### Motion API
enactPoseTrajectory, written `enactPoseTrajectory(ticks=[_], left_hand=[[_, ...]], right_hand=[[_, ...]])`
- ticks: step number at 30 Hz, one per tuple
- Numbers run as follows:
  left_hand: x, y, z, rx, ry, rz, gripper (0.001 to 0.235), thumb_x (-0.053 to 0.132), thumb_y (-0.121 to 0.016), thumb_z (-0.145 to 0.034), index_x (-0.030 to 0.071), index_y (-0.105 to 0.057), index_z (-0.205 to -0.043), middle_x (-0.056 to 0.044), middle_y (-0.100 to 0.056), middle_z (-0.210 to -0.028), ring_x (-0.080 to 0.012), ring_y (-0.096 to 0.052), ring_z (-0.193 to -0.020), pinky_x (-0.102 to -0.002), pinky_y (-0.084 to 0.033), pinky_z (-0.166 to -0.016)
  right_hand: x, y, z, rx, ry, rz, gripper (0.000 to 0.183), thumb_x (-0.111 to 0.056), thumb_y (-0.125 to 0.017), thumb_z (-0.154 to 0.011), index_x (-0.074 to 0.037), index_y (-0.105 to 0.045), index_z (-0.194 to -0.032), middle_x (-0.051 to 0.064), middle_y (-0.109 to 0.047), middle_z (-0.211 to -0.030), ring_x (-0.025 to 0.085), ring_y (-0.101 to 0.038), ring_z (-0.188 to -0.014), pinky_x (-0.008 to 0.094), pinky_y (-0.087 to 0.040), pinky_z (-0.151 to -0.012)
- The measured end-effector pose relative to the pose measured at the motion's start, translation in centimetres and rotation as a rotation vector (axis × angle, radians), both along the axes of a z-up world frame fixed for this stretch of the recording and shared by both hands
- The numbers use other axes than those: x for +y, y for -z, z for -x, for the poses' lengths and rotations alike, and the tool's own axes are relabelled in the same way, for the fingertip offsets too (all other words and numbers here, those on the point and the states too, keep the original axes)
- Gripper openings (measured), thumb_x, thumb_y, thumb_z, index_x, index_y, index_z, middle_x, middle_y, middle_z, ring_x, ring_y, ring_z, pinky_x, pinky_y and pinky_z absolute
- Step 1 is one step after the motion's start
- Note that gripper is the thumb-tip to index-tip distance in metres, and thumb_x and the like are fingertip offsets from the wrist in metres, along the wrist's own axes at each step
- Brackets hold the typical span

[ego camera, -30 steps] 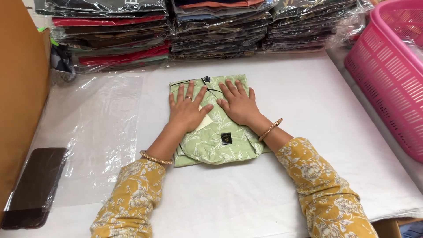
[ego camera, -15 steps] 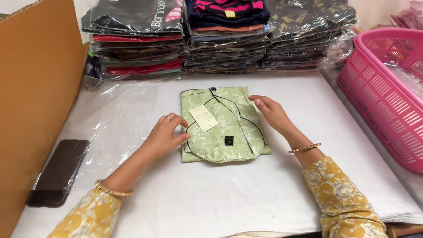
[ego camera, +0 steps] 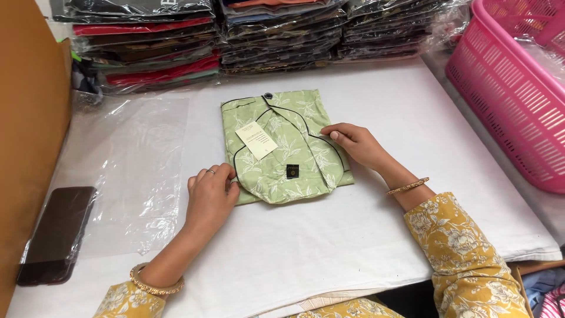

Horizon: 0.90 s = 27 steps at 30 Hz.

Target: The person folds a black t-shirt and places it into a clear plastic bag, then stacks it with other packaged clothes. Next, the person folds a light green patterned shirt and places it into a plastic bag. The person handles the clothes and plastic bags by hand throughout the process.

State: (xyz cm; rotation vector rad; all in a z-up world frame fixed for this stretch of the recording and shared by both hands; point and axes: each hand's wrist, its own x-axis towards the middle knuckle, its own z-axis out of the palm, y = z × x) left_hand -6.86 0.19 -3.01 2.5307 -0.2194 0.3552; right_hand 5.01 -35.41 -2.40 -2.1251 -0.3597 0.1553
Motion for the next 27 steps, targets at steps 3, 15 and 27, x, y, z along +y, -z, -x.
enactPoseTrajectory(ticks=[3, 15, 27], left_hand=[[0.2, 0.2, -0.1, 0.027, -0.015, -0.009, 0.016, 0.011, -0.071, -0.084, 0.01, -0.063, -0.098, -0.003, -0.066, -0.083, -0.0255, -0.061, -0.087, -0.044, -0.04, -0.086], [0.7, -1.6, -0.6, 0.076, 0.014, -0.027, 0.034, 0.011, -0.06, -0.089, 0.013, -0.061, -0.123, -0.008, -0.06, -0.122, -0.0282, -0.053, -0.118, -0.048, -0.036, -0.106], [-1.0, 2.9, -4.6, 0.18, 0.11, -0.036, 0.063, 0.046, -0.048, -0.102, 0.015, -0.036, -0.155, -0.02, -0.028, -0.159, -0.0394, -0.026, -0.146, -0.05, -0.027, -0.116]], right_hand=[[-0.2, -0.1, 0.2, 0.018, 0.016, -0.01, 0.03, -0.023, -0.056, -0.104, -0.01, -0.071, -0.125, 0.004, -0.075, -0.118, 0.012, -0.067, -0.107, 0.028, -0.053, -0.095], [2.2, -0.7, 2.4, -0.539, -0.058, 0.428, 0.038, -0.031, -0.053, -0.105, -0.01, -0.063, -0.135, 0.01, -0.061, -0.143, 0.03, -0.053, -0.136, 0.043, -0.042, -0.112], [1.3, 2.9, -0.7, -0.3, 0.109, 0.411, 0.068, -0.046, -0.054, -0.099, -0.006, -0.041, -0.152, 0.019, -0.035, -0.159, 0.035, -0.032, -0.147, 0.047, -0.031, -0.118]])
